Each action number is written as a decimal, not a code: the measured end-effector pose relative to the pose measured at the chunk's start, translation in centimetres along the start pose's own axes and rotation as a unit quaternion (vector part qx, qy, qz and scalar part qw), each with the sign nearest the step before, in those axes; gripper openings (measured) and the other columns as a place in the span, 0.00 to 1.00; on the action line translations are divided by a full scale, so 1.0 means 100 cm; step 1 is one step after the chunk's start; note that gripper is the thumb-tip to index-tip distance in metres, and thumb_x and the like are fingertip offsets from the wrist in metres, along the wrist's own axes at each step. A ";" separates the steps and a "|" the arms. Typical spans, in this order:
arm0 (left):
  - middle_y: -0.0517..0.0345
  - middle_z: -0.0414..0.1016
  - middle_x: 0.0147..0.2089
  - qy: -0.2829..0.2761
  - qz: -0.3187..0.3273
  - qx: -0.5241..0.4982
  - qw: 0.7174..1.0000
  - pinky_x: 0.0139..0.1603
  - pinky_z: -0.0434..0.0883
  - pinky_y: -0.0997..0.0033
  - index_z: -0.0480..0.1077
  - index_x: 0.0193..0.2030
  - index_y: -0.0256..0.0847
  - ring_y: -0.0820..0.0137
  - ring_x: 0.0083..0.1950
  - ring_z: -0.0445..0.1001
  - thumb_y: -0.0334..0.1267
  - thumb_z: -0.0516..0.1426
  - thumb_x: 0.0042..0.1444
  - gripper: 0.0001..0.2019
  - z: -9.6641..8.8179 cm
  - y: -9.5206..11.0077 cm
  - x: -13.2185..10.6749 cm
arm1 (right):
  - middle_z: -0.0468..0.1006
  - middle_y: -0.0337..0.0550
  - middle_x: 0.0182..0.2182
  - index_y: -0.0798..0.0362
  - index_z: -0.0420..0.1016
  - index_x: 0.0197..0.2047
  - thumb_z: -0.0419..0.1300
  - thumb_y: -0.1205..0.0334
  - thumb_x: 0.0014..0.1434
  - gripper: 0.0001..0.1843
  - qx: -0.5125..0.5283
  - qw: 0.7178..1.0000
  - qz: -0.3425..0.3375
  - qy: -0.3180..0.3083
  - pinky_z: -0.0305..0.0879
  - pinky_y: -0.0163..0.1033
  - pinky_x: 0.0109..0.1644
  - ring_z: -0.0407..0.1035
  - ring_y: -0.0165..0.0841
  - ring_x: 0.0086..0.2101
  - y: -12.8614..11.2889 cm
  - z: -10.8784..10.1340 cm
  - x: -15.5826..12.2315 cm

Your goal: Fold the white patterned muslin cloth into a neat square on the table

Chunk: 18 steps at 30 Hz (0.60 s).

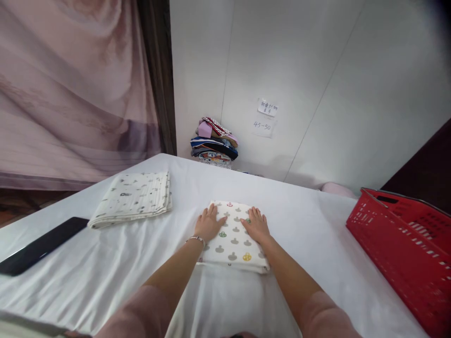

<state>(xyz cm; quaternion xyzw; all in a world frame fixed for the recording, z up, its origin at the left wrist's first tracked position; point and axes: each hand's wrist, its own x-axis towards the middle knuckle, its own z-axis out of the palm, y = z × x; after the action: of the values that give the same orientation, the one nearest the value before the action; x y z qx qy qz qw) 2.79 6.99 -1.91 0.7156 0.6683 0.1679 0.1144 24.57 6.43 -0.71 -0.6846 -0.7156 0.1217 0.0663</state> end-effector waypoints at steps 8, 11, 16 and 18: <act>0.48 0.47 0.69 -0.007 -0.039 -0.075 0.996 0.61 0.57 0.60 0.53 0.63 0.41 0.60 0.66 0.55 0.51 0.42 0.60 0.27 -0.026 0.004 -0.008 | 0.47 0.49 0.66 0.55 0.47 0.67 0.46 0.50 0.60 0.35 0.208 0.973 0.084 0.046 0.44 0.45 0.64 0.42 0.36 0.64 0.018 -0.012 -0.018; 0.38 0.59 0.63 -0.007 -0.099 -0.085 0.991 0.55 0.62 0.60 0.54 0.62 0.34 0.58 0.59 0.64 0.48 0.43 0.61 0.26 -0.038 -0.003 -0.020 | 0.57 0.51 0.62 0.54 0.46 0.67 0.51 0.49 0.57 0.38 0.361 0.923 0.126 0.047 0.58 0.42 0.58 0.58 0.36 0.58 0.033 -0.005 -0.050; 0.36 0.70 0.52 -0.025 -0.137 -0.068 0.988 0.52 0.64 0.58 0.59 0.55 0.32 0.56 0.54 0.70 0.47 0.43 0.61 0.23 -0.044 -0.009 -0.042 | 0.69 0.52 0.55 0.54 0.46 0.67 0.60 0.55 0.50 0.45 0.453 0.882 0.129 0.031 0.67 0.42 0.49 0.69 0.39 0.48 0.042 -0.001 -0.085; 0.36 0.70 0.52 -0.033 -0.140 -0.072 0.987 0.50 0.66 0.60 0.58 0.55 0.32 0.57 0.53 0.70 0.47 0.43 0.61 0.23 -0.041 -0.002 -0.052 | 0.73 0.50 0.49 0.55 0.47 0.67 0.61 0.60 0.48 0.45 0.458 0.882 0.114 0.020 0.67 0.42 0.48 0.71 0.38 0.44 0.049 -0.011 -0.078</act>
<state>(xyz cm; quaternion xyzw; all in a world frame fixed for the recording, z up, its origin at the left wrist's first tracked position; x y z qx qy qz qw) 0.73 1.59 1.33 0.6096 0.7442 0.1740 0.2105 29.99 -1.11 -0.42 -0.6570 -0.4961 0.4285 0.3723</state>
